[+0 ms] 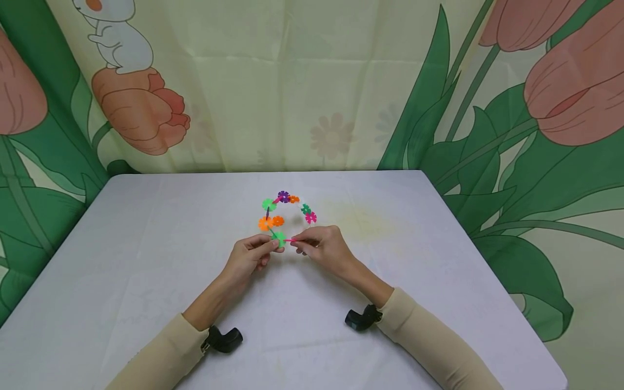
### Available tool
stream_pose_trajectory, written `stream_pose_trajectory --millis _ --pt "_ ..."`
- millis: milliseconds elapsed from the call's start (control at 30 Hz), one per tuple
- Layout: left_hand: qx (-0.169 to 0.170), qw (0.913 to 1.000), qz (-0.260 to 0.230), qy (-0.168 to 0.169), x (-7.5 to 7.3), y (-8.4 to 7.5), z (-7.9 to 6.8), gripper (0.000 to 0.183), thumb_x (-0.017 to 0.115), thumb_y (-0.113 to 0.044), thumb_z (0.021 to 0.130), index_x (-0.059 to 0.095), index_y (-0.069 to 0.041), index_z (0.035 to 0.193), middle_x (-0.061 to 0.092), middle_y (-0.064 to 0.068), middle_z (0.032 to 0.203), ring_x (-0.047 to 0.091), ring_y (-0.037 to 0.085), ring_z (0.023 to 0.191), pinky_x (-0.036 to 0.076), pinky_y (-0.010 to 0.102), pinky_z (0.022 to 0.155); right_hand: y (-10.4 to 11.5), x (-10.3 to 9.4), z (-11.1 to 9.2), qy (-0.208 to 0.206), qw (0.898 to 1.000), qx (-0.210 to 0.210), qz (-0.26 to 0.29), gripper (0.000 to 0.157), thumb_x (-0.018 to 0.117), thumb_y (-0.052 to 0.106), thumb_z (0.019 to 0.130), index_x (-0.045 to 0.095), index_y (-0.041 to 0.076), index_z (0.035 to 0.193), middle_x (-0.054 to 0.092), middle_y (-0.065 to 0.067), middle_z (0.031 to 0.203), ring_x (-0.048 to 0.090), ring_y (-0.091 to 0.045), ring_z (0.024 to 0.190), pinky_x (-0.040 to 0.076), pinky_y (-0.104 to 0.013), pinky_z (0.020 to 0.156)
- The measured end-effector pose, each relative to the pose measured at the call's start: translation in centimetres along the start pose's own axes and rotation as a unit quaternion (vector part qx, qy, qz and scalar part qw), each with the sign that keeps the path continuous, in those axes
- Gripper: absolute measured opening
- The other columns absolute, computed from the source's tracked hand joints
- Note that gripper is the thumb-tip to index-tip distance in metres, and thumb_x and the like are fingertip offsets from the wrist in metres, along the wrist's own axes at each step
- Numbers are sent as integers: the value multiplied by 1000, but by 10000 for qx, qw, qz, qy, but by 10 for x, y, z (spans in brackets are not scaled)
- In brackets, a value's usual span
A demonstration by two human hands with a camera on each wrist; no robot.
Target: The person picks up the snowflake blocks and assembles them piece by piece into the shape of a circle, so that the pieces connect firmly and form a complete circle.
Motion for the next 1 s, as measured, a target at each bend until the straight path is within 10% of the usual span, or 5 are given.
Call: stream_pose_trajectory --millis 1000 --pt "219 9996 150 -116 -3 -7 -1 24 72 -26 102 74 -4 112 77 -4 89 51 10 63 40 21 59 10 2 1 -234 9985 -257 -430 11 84 -1 87 82 0 98 80 -8 81 78 -14 71 60 -16 71"
Point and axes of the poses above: each hand's wrist, its own z-axis towards the middle knuckle, its own x-axis out of the palm, y = z × x, the point moved 7 cm from there along z, towards the middle knuckle
